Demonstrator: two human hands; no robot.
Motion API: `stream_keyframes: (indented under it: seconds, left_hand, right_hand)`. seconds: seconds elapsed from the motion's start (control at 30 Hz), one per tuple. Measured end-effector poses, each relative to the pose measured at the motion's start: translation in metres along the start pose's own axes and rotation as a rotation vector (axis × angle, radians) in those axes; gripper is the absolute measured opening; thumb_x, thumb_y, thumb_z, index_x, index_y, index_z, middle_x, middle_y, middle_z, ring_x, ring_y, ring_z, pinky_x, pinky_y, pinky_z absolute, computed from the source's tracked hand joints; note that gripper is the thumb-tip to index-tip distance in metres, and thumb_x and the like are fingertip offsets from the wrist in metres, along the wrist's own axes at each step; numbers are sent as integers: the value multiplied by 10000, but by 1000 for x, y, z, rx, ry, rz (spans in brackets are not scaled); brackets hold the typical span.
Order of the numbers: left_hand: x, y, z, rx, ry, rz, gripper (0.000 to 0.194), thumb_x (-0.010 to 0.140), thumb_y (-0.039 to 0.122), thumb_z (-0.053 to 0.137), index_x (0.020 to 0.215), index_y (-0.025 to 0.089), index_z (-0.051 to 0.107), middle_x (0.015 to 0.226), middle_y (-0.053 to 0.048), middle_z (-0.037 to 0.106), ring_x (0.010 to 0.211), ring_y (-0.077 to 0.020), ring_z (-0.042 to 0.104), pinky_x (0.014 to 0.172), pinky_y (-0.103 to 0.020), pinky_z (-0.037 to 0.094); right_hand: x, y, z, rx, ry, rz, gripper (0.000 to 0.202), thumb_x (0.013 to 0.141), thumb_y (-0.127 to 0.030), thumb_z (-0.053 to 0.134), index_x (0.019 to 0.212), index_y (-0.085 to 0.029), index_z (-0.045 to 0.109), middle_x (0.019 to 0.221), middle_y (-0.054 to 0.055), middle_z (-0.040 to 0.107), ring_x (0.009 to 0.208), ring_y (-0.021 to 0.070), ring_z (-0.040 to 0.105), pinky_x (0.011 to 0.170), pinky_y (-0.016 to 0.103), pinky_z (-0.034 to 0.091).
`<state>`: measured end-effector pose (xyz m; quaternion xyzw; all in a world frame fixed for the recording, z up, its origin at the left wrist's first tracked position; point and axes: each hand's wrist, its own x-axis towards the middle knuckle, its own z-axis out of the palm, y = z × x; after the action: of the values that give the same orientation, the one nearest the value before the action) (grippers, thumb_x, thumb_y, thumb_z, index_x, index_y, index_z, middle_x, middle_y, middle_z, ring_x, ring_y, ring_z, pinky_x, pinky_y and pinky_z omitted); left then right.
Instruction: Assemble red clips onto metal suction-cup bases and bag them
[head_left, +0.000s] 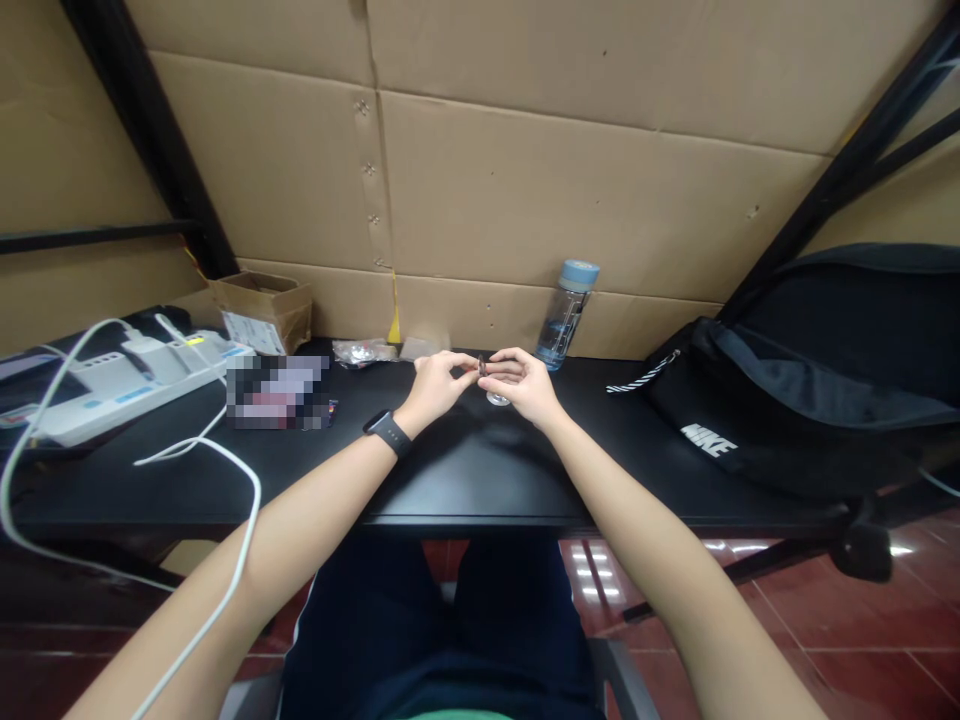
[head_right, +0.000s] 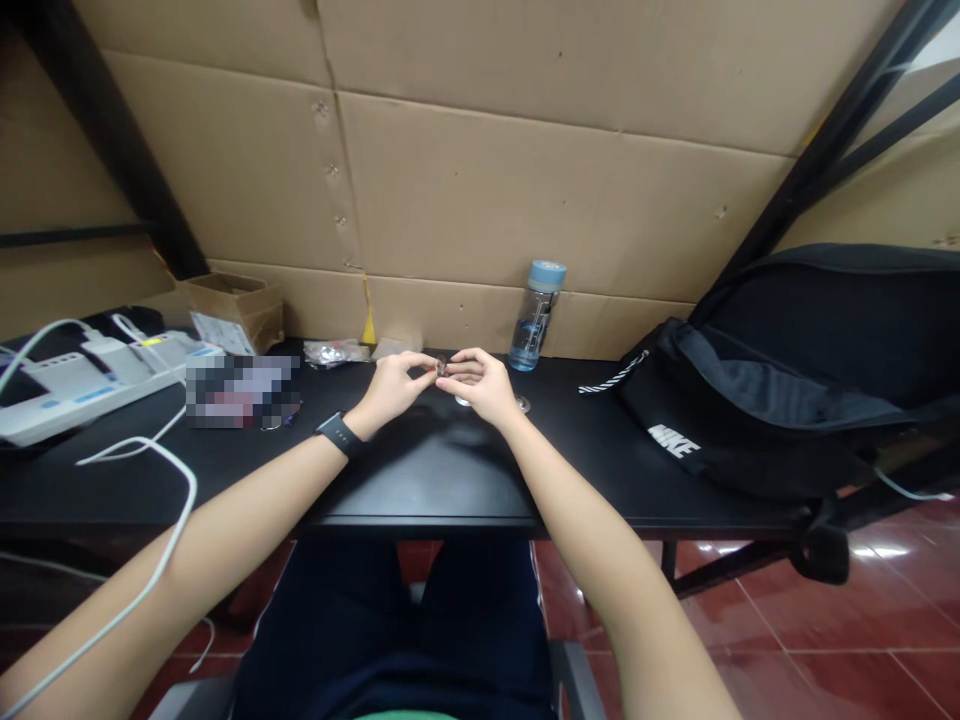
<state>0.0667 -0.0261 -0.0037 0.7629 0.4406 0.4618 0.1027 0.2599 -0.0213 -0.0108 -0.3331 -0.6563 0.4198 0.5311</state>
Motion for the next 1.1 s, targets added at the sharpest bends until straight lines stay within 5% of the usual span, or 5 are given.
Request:
stream_keyframes:
  seconds: [0.3, 0.5, 0.63, 0.8, 1.1]
  left_hand:
    - [1, -5, 4, -105, -15, -7, 175, 904, 330, 649, 969, 222, 770, 999, -32, 799, 915, -219, 721, 890, -339, 515]
    - [-1, 0, 5, 23, 54, -39, 132, 881, 284, 668, 935, 237, 779, 1005, -38, 798, 978, -242, 713, 922, -381, 504]
    - [-2, 3, 4, 31, 67, -68, 150, 902, 334, 662, 937, 243, 776, 1001, -33, 800, 983, -248, 717, 927, -391, 502]
    - [-1, 1, 3, -38, 50, -77, 153, 912, 355, 658, 928, 260, 777, 959, -9, 803, 951, -227, 727, 913, -369, 501]
    - [-2, 6, 2, -4, 27, -56, 133, 903, 341, 666, 906, 265, 775, 945, 1, 798, 967, -227, 715, 916, -366, 487]
  right_hand:
    - [1, 0, 0, 4, 4, -20, 582, 561, -418, 953, 1008, -213, 641, 974, 70, 786, 843, 222, 772, 876, 409, 632]
    - [2, 1, 3, -10, 1, -32, 501, 562, -451, 948, 920, -191, 713, 947, 76, 793, 865, 235, 770, 903, 421, 627]
    - [2, 0, 0, -30, -40, -28, 482, 681, -507, 883, 1023, -182, 782, 1017, 91, 802, 948, 261, 764, 936, 431, 611]
    - [3, 4, -3, -11, -47, 13, 459, 809, -603, 753, 1011, -197, 822, 953, 74, 798, 835, 232, 752, 779, 361, 635]
    - [2, 8, -3, 94, -24, 69, 479, 691, -514, 882, 1021, -177, 799, 900, 78, 794, 720, 198, 735, 708, 346, 634]
